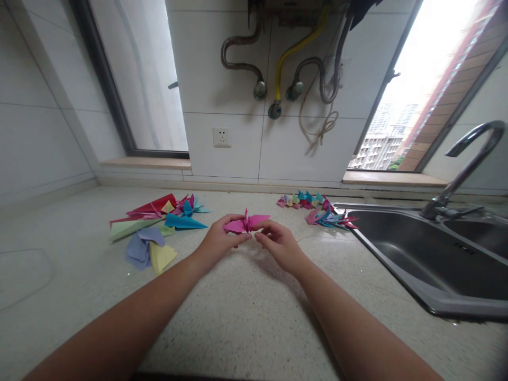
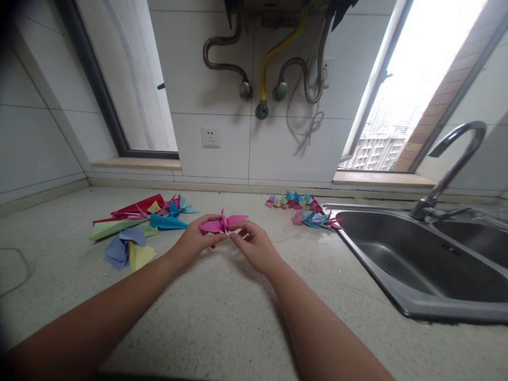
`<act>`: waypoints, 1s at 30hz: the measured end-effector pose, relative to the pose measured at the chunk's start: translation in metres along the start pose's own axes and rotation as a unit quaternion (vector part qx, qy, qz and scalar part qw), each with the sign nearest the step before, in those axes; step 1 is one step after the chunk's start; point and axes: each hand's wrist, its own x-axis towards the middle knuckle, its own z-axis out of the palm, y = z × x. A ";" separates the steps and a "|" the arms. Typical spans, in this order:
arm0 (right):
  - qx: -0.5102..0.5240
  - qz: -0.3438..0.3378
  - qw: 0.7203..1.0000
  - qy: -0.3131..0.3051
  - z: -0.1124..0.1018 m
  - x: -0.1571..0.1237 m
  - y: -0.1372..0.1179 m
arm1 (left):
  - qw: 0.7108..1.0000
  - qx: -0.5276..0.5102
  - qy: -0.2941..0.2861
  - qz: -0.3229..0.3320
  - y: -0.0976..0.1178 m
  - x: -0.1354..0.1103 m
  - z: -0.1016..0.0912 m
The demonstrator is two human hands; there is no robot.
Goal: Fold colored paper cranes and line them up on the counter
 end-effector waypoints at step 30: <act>-0.298 0.085 0.935 0.172 -0.125 0.015 -0.039 | 0.980 0.190 -0.055 -0.021 -0.033 0.064 0.019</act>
